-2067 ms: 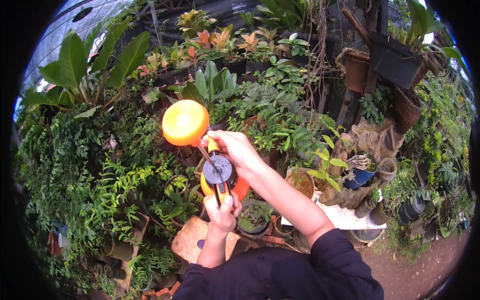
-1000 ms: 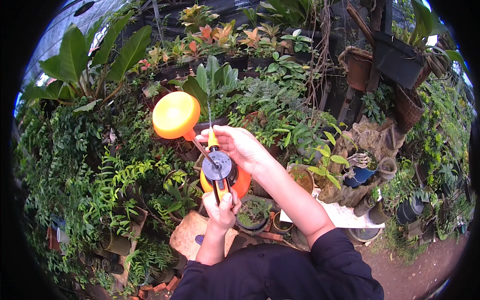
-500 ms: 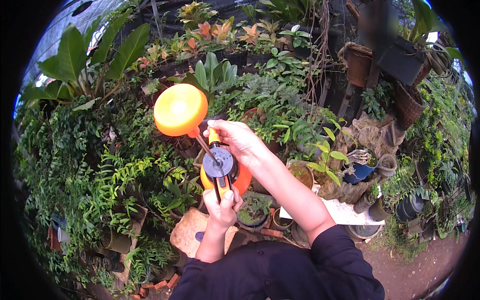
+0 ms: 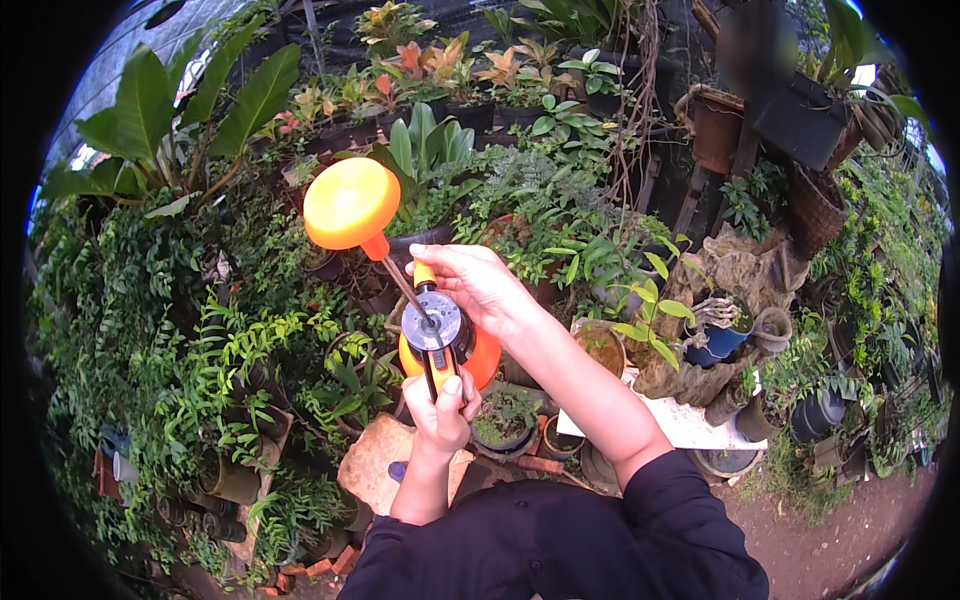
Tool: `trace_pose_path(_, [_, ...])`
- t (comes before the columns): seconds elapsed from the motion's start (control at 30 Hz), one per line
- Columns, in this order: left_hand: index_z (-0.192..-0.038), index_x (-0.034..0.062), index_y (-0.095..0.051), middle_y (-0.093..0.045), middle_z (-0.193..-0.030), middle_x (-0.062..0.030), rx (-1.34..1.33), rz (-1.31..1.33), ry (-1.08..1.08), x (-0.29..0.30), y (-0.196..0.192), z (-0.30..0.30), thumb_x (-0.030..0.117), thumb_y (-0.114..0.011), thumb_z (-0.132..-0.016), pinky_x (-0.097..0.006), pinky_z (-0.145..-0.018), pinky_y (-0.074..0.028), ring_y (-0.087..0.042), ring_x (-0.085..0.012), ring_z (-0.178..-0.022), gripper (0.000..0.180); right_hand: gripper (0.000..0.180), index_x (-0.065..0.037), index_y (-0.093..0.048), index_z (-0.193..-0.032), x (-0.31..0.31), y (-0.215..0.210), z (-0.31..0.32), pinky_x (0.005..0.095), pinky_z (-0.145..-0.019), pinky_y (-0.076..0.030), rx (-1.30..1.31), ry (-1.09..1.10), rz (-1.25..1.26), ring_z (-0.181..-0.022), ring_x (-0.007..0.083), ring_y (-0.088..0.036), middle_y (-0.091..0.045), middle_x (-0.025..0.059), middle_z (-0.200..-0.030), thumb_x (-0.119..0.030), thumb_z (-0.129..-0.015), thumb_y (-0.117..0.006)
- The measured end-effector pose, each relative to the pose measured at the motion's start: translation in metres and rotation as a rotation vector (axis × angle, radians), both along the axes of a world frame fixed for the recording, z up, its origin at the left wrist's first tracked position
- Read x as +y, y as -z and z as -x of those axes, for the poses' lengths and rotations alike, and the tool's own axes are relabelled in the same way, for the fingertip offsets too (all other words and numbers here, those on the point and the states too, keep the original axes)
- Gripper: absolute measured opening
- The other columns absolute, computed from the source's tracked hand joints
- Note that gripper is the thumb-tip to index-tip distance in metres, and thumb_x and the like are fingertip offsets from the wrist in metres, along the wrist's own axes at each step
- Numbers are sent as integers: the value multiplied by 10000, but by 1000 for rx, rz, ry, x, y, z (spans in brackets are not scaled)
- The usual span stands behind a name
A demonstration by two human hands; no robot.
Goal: The person assembles a garden sprayer by attaching the pump handle, nozzle, and spray wand to the orange tank. They tighten the components, test the spray function, and pump the handle to pressurize the sprayer.
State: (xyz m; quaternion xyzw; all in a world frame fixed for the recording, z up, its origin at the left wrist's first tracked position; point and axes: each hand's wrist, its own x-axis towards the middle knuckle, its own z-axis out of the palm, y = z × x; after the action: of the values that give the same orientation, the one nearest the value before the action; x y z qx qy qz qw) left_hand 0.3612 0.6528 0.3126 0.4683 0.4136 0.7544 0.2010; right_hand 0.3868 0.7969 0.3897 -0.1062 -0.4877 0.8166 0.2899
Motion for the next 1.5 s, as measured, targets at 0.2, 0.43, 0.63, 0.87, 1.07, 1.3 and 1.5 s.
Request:
trace_pose_path(0.2, [-694, -21, -518, -474, -499, -26, 29, -52, 16, 0, 3, 5, 303, -523, -952, -232, -382, -319, -427, -82, -380, 414, 197, -32, -685, -920, -2, 0, 1, 256, -709, -505, 19, -1, -5, -740, 104, -647, -700, 44, -846, -212, -864, -745])
trace_pose_path(0.43, [-703, -24, -521, -478, -530, -26, 8, -56, 33, 2, 3, 3, 305, -531, -954, -231, -384, -317, -436, -82, -396, 414, 200, -27, -675, -915, -1, 6, 2, 243, -718, -514, 43, 14, 8, -737, 108, -652, -698, 51, -844, -211, -872, -738])
trace_pose_path(0.63, [-698, -8, -473, -455, -517, -53, 20, 14, 4, 3, 1, -1, 324, -529, -901, -248, -365, -312, -421, -107, -383, 394, 175, -27, -680, -923, 5, 9, 0, 254, -745, -521, 40, 22, 42, -767, 122, -664, -706, 66, -859, -186, -866, -727])
trace_pose_path(0.87, [-689, -10, -464, -450, -524, -52, 12, -11, 8, 6, -1, -5, 315, -531, -901, -246, -356, -308, -424, -109, -382, 394, 167, -25, -676, -958, 2, 6, -5, 259, -728, -518, 22, 90, 47, -776, 125, -667, -722, 89, -896, -174, -883, -689])
trace_pose_path(1.07, [-689, -11, -461, -445, -522, -51, 58, -32, 46, 6, -1, -5, 323, -538, -902, -245, -354, -303, -416, -109, -372, 404, 129, -38, -658, -926, 3, 5, -5, 211, -582, -435, 42, 87, 34, -702, 85, -627, -730, 96, -897, -165, -911, -641])
trace_pose_path(1.3, [-685, -9, -460, -446, -524, -51, 28, -14, 27, 6, 0, -5, 333, -544, -902, -246, -350, -300, -416, -107, -375, 414, 133, -39, -651, -940, 4, 6, -5, 203, -558, -403, 53, 62, 85, -696, 76, -621, -729, 90, -898, -169, -915, -633])
trace_pose_path(1.5, [-694, -11, -461, -441, -527, -50, 22, -12, 34, 5, 0, -6, 333, -543, -902, -248, -352, -302, -413, -106, -377, 410, 147, -38, -650, -956, 4, 8, -5, 206, -570, -406, 47, 40, 81, -711, 81, -626, -728, 90, -898, -178, -914, -637])
